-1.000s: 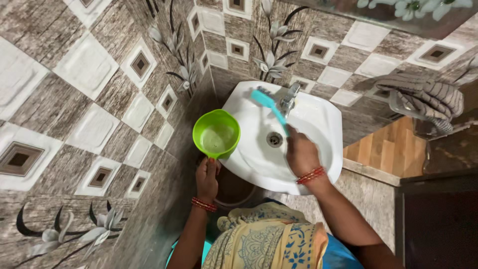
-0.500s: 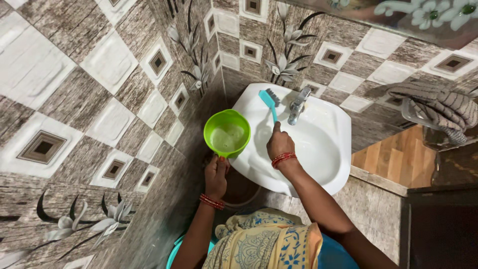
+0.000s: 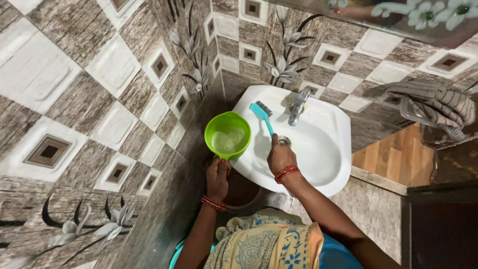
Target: The person scrubs a white bathroom sink with a blue scrub brush while repeatedly pouring soapy water from a green plastic cup into the basin. The person holds the cup in the left hand and scrubs the sink surface and drain area with the brush in the right hand.
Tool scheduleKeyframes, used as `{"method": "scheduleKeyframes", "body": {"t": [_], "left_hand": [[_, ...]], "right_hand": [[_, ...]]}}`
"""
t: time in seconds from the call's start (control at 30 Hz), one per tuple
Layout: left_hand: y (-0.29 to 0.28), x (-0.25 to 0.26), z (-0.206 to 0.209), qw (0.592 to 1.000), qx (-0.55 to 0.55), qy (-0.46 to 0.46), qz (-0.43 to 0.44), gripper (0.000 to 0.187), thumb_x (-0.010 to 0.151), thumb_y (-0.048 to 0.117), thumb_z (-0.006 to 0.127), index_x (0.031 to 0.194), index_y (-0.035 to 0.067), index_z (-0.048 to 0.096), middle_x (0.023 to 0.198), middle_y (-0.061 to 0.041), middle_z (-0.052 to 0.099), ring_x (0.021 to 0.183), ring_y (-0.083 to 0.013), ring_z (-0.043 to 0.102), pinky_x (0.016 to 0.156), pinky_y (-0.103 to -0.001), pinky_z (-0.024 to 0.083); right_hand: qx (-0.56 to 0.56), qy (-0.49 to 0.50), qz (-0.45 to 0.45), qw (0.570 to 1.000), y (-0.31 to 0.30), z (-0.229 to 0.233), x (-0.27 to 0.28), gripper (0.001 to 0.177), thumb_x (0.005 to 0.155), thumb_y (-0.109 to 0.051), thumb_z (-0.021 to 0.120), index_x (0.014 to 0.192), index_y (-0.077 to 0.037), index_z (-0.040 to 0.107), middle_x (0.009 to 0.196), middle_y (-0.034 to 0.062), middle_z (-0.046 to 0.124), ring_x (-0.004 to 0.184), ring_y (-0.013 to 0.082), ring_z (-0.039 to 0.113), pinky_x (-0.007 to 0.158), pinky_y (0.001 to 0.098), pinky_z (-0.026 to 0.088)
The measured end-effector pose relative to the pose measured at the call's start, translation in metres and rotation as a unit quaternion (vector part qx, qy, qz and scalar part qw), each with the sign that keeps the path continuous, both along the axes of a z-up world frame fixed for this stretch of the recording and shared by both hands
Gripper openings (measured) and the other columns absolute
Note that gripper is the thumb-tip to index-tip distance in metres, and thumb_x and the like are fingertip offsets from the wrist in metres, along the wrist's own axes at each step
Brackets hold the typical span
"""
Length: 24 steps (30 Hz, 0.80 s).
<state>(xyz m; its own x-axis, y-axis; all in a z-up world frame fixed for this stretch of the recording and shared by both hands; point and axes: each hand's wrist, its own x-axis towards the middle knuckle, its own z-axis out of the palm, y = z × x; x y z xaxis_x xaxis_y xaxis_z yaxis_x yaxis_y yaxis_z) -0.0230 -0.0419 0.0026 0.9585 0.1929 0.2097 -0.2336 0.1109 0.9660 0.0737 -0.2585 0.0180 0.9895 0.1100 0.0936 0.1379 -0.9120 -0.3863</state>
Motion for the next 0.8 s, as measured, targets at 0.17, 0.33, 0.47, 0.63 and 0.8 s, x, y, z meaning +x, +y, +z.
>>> {"method": "scheduleKeyframes", "body": {"t": [0.17, 0.33, 0.47, 0.63, 0.8], "left_hand": [[0.001, -0.001, -0.004, 1.000, 0.011, 0.019, 0.002, 0.046, 0.111, 0.040, 0.047, 0.080, 0.007, 0.047, 0.073, 0.002, 0.044, 0.067, -0.0083, 0.039, 0.063, -0.027, 0.035], [0.001, -0.001, -0.005, 1.000, 0.004, 0.005, 0.002, 0.046, 0.111, 0.040, 0.047, 0.079, 0.007, 0.047, 0.072, 0.002, 0.044, 0.067, -0.0082, 0.039, 0.063, -0.027, 0.034], [0.000, -0.002, -0.005, 1.000, 0.008, 0.019, 0.006, 0.045, 0.110, 0.040, 0.047, 0.079, 0.007, 0.048, 0.072, 0.003, 0.044, 0.066, -0.0076, 0.038, 0.061, -0.026, 0.033], [0.001, 0.001, -0.005, 1.000, 0.003, 0.010, 0.001, 0.045, 0.111, 0.039, 0.046, 0.079, 0.007, 0.047, 0.071, 0.002, 0.044, 0.067, -0.0075, 0.039, 0.062, -0.027, 0.034], [0.002, 0.000, -0.003, 1.000, -0.001, 0.028, -0.006, 0.043, 0.112, 0.037, 0.045, 0.080, 0.008, 0.046, 0.071, 0.003, 0.043, 0.067, -0.0078, 0.038, 0.062, -0.027, 0.034]], "right_hand": [[-0.009, 0.090, -0.035, 0.995, -0.001, 0.015, 0.010, 0.041, 0.093, -0.007, 0.051, 0.134, -0.002, 0.050, 0.090, 0.0294, 0.070, 0.081, 0.0477, 0.068, 0.075, 0.0575, 0.055], [-0.030, 0.012, -0.033, 0.999, 0.004, 0.024, -0.013, 0.047, 0.088, -0.004, 0.052, 0.135, -0.004, 0.050, 0.098, 0.0307, 0.066, 0.075, 0.0479, 0.069, 0.067, 0.0561, 0.056], [-0.042, 0.019, -0.072, 0.996, 0.004, 0.033, 0.003, 0.059, 0.088, -0.003, 0.053, 0.146, -0.002, 0.042, 0.091, 0.0307, 0.066, 0.074, 0.0474, 0.069, 0.066, 0.0553, 0.057], [-0.043, 0.049, -0.054, 0.996, -0.003, 0.015, 0.012, 0.055, 0.091, -0.005, 0.053, 0.145, 0.000, 0.044, 0.092, 0.0294, 0.068, 0.078, 0.0461, 0.069, 0.071, 0.0547, 0.056], [-0.043, 0.068, -0.056, 0.995, 0.003, 0.014, 0.014, 0.054, 0.091, -0.003, 0.051, 0.144, -0.002, 0.044, 0.094, 0.0293, 0.067, 0.081, 0.0468, 0.069, 0.071, 0.0547, 0.056]]}}
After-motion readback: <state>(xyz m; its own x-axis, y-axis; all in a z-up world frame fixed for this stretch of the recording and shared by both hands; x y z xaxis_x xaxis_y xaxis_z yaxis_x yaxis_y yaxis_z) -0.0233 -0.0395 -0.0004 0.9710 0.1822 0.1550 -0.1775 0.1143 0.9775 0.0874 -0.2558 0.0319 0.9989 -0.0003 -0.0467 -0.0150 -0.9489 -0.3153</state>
